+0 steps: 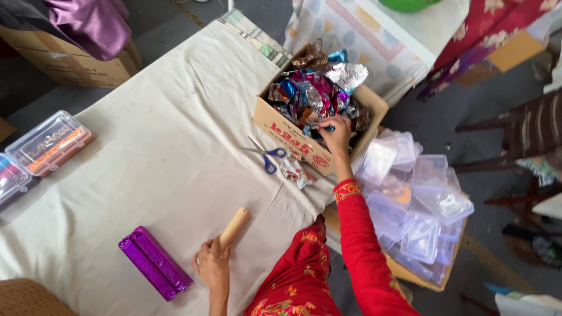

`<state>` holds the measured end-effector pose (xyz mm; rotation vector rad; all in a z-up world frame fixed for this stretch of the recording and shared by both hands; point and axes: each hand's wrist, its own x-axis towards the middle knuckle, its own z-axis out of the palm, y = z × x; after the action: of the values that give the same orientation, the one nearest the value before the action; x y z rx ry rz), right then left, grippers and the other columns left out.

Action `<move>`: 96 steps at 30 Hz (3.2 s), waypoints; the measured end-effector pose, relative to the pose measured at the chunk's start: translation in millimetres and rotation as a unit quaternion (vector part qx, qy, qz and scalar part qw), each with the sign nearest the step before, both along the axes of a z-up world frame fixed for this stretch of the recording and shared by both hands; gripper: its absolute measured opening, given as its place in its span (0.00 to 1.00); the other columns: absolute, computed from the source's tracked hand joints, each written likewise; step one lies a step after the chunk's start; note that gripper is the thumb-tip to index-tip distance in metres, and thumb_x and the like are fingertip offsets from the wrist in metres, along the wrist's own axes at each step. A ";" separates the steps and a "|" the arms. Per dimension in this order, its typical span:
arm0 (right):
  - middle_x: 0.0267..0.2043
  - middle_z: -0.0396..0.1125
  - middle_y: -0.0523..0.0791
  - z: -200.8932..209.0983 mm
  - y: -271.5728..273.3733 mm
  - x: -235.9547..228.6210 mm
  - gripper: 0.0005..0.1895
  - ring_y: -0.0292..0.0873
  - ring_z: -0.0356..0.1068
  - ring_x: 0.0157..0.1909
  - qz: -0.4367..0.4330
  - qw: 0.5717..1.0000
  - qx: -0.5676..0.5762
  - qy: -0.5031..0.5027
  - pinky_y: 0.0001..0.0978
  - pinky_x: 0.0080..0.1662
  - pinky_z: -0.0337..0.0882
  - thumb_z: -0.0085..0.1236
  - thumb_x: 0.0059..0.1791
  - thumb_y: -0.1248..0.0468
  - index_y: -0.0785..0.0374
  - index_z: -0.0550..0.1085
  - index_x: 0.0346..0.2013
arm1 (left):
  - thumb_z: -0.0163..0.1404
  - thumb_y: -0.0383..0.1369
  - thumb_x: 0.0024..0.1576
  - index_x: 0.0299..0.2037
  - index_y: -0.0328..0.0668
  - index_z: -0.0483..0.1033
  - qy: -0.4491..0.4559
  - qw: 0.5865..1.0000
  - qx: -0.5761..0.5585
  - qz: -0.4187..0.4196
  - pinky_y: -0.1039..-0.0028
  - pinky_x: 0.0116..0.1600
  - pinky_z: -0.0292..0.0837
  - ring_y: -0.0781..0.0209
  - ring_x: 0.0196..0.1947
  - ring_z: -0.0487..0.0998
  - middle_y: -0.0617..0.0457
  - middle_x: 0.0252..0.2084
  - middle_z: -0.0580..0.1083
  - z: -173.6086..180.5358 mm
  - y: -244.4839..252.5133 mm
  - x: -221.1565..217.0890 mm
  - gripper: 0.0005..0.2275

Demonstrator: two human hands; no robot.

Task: Packaging decorative cylindrical ornaments or bangles into plastic storage boxes.

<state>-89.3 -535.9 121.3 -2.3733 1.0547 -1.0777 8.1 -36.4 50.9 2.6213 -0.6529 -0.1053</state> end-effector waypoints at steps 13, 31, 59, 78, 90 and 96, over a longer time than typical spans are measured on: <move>0.36 0.71 0.50 45.7 22.3 -1.5 0.07 0.53 0.72 0.38 -0.112 0.982 -0.031 -0.151 0.44 0.44 0.70 0.62 0.49 0.68 0.66 0.72 0.37 | 0.63 0.39 0.49 0.52 0.52 0.79 0.009 1.000 -0.004 -0.002 0.57 0.66 0.59 0.61 0.48 0.75 0.58 0.46 0.76 5.1 -6.0 -3.2 0.20; 0.36 0.72 0.59 2.9 -12.8 -14.4 0.16 0.63 0.72 0.41 0.033 0.984 0.081 0.155 0.55 0.46 0.69 0.52 0.54 0.56 0.66 0.78 0.37 | 0.63 0.38 0.49 0.51 0.49 0.79 -0.029 0.998 -0.045 -0.011 0.57 0.64 0.59 0.57 0.48 0.75 0.55 0.46 0.76 15.3 -5.4 -6.7 0.19; 0.49 0.68 0.58 11.7 36.5 -40.1 0.08 0.63 0.67 0.53 -0.049 0.996 -0.075 -0.005 0.57 0.55 0.66 0.50 0.55 0.69 0.71 0.70 0.47 | 0.64 0.35 0.47 0.52 0.49 0.80 0.001 0.999 -0.039 0.019 0.58 0.62 0.61 0.57 0.46 0.75 0.55 0.45 0.75 15.8 -9.3 -10.3 0.20; 0.73 0.53 0.58 32.8 47.6 -33.2 0.38 0.60 0.59 0.73 -0.156 0.983 -0.088 -0.047 0.51 0.70 0.60 0.53 0.58 0.62 0.67 0.48 0.78 | 0.64 0.37 0.48 0.50 0.47 0.80 -0.027 0.998 -0.054 -0.023 0.57 0.63 0.61 0.54 0.47 0.76 0.53 0.45 0.76 16.7 -6.6 -5.1 0.19; 0.73 0.51 0.62 -12.4 -65.8 -53.3 0.39 0.63 0.53 0.72 -0.138 0.988 0.016 0.060 0.53 0.69 0.55 0.56 0.53 0.59 0.73 0.54 0.74 | 0.64 0.40 0.45 0.49 0.54 0.81 -0.057 0.997 -0.057 0.001 0.62 0.60 0.63 0.57 0.47 0.76 0.57 0.44 0.76 -27.0 -9.7 6.2 0.20; 0.62 0.67 0.51 12.3 -118.8 -55.6 0.26 0.55 0.64 0.64 -0.148 0.948 -0.069 0.273 0.52 0.61 0.63 0.56 0.50 0.64 0.67 0.70 0.63 | 0.66 0.41 0.41 0.49 0.58 0.81 -0.031 0.998 -0.044 0.018 0.61 0.58 0.63 0.59 0.46 0.77 0.60 0.44 0.77 -47.0 -2.0 10.2 0.22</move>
<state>-145.0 -654.6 133.6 -2.7727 1.6095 -0.5914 18.2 -38.4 3.8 2.5589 -0.6169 0.0146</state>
